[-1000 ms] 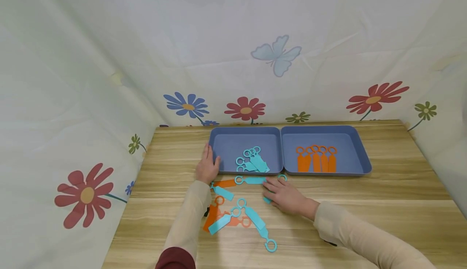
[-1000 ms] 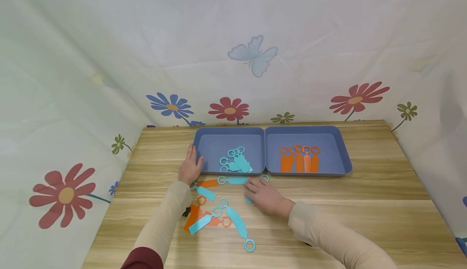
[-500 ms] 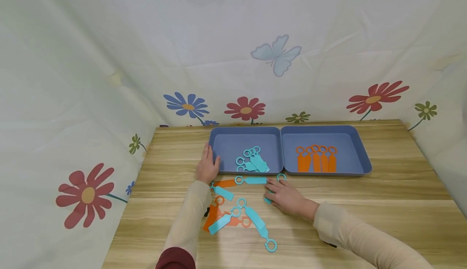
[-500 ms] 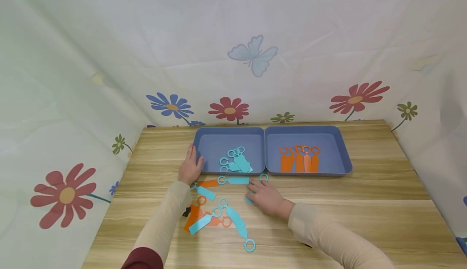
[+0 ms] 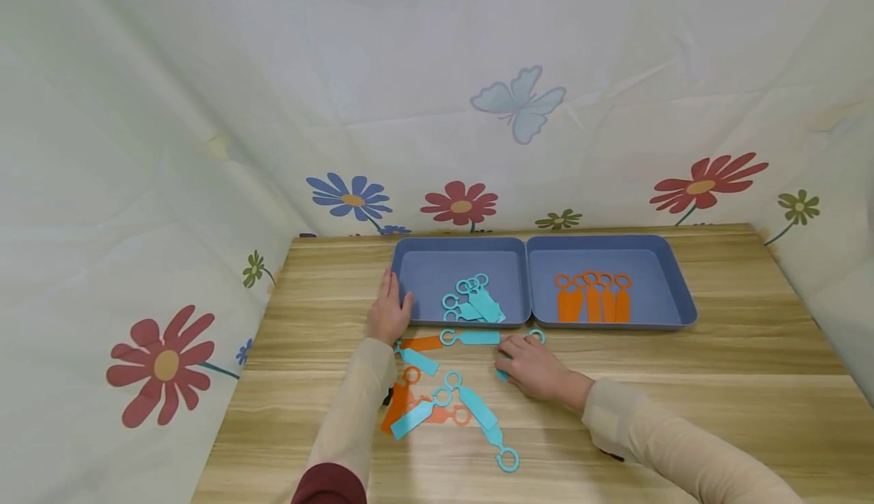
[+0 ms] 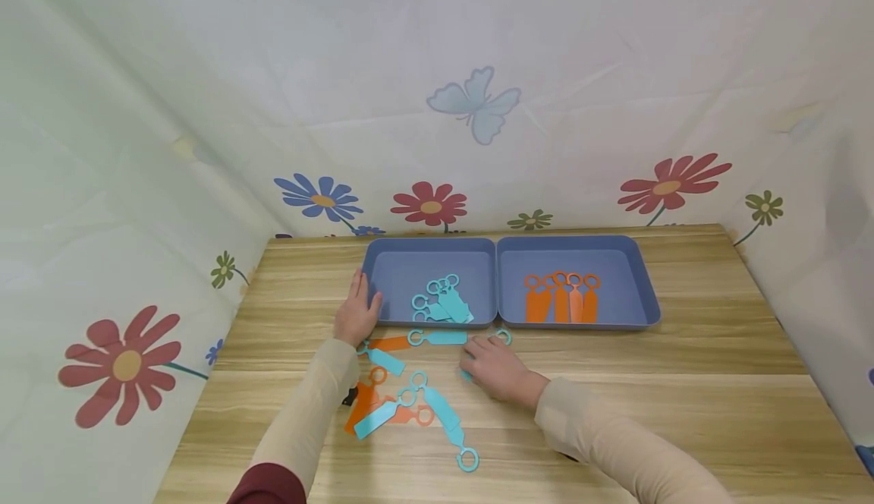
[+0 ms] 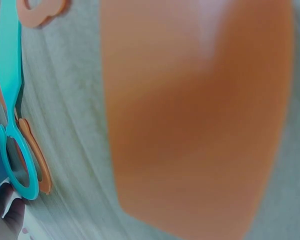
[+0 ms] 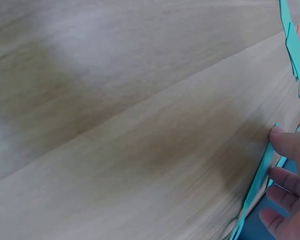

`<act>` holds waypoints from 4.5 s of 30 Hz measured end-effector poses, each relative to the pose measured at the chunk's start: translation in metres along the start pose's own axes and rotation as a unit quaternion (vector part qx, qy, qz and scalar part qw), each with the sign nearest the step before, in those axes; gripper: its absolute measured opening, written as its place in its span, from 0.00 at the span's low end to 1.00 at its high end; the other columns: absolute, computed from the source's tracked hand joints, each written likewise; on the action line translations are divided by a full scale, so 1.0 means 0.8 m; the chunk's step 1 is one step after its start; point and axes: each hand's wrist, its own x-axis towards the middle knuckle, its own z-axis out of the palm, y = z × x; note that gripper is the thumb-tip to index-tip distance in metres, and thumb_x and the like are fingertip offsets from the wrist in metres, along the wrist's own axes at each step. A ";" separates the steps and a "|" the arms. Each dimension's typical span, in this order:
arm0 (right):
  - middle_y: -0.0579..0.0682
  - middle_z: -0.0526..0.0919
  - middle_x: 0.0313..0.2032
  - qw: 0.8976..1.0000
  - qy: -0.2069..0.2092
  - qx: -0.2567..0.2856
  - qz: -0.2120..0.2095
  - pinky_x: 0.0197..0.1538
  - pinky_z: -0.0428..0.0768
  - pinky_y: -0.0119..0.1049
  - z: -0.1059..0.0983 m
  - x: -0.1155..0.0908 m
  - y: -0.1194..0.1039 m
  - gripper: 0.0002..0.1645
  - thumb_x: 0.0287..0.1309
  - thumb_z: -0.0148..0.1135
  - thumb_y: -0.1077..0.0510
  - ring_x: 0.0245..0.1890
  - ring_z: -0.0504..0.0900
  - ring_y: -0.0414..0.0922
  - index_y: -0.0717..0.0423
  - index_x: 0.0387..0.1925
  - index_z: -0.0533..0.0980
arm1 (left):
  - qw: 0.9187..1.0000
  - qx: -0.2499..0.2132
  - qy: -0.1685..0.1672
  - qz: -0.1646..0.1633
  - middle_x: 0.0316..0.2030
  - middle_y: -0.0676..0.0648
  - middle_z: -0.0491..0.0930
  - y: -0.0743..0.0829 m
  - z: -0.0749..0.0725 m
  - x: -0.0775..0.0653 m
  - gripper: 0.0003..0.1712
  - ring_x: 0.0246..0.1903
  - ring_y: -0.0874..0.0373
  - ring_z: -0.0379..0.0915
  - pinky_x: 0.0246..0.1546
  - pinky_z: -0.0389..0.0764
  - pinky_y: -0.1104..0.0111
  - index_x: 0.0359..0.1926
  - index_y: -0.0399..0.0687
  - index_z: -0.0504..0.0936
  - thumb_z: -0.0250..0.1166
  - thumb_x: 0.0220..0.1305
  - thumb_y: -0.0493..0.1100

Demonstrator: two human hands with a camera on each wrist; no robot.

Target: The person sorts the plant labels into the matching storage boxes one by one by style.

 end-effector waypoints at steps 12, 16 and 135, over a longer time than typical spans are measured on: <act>0.48 0.72 0.37 0.999 -0.035 -0.010 0.030 0.40 0.67 0.40 -0.002 0.005 0.001 0.14 0.44 0.66 0.51 0.38 0.69 0.46 0.50 0.27 0.69 | 1.000 0.006 -0.007 -0.003 0.68 0.45 0.49 -0.001 0.003 0.001 0.34 0.30 0.44 0.73 0.34 0.73 0.57 0.65 0.38 0.54 0.44 0.64 0.54; 0.45 0.72 0.31 0.998 -0.045 -0.001 0.043 0.39 0.67 0.40 -0.001 0.007 0.000 0.14 0.44 0.66 0.51 0.36 0.70 0.44 0.49 0.25 0.68 | 1.000 0.006 -0.005 0.000 0.67 0.45 0.49 -0.002 0.003 0.001 0.34 0.32 0.44 0.74 0.34 0.73 0.57 0.65 0.38 0.55 0.44 0.64 0.54; 0.57 0.74 0.26 0.558 0.191 0.563 0.580 0.25 0.78 0.28 -0.008 0.127 0.048 0.03 0.45 0.55 0.73 0.16 0.78 0.38 0.66 0.25 0.71 | 1.000 0.003 0.002 -0.004 0.68 0.47 0.48 -0.001 0.005 0.000 0.34 0.31 0.43 0.74 0.36 0.73 0.56 0.65 0.39 0.55 0.44 0.64 0.55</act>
